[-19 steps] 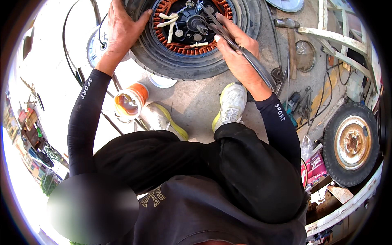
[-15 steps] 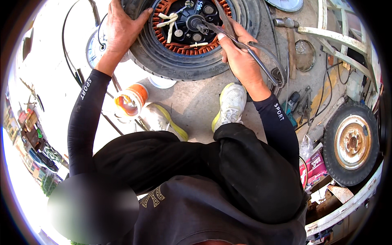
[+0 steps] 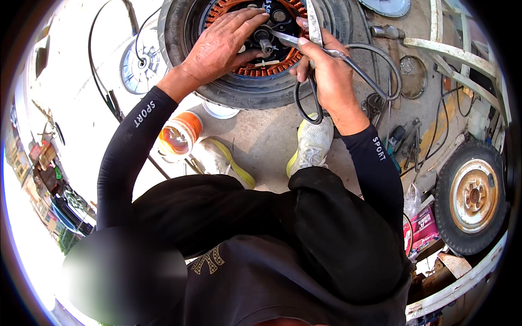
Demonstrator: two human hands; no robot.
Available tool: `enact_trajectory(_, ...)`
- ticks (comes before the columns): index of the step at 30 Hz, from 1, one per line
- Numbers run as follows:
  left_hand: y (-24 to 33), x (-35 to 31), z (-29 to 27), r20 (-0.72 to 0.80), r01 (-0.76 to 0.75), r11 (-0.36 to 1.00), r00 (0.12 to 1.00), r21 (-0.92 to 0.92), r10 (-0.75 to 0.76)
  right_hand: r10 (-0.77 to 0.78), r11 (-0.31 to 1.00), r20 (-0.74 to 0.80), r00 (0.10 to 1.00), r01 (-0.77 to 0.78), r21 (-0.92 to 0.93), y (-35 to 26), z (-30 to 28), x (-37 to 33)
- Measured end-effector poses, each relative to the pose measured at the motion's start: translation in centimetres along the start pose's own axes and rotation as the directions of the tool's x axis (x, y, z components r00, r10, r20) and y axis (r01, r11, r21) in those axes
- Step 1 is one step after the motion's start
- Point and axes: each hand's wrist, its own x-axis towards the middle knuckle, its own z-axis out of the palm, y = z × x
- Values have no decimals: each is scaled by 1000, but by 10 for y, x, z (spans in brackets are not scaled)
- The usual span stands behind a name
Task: The person assembles an electric motor by placing a stator into a tire casing and securing it with pliers. They then apply lubricant to a rotor and insert it into the stator, completing the assembly.
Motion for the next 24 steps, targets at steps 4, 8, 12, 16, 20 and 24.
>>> enact_trajectory(4, -2, 7, 2, -13, -40, 999, 999, 29, 40, 66, 973, -71, 995, -48, 226, 1, 5, 0)
enact_trajectory(8, -4, 2, 3, -18, -25, 1000, 1000, -16, 24, 88, 962, -86, 992, -62, 267, 3, 10, -5)
enact_trajectory(12, -3, 3, 2, 1, -9, 1000, 1000, -8, 9, -36, 993, -126, 991, 49, 104, 6, 7, -9)
enact_trajectory(16, -3, 4, 2, -7, -21, 1000, 1000, 6, 21, -139, 982, -99, 985, 124, -144, 4, 3, -10)
enact_trajectory(20, -1, 1, 4, -52, 14, 999, 998, -40, -16, -184, 948, 6, 983, 179, -262, -15, 7, -15)
enact_trajectory(24, -2, 1, 3, -64, 14, 998, 998, -58, -18, -183, 908, 28, 983, 180, -379, -4, 9, -15)
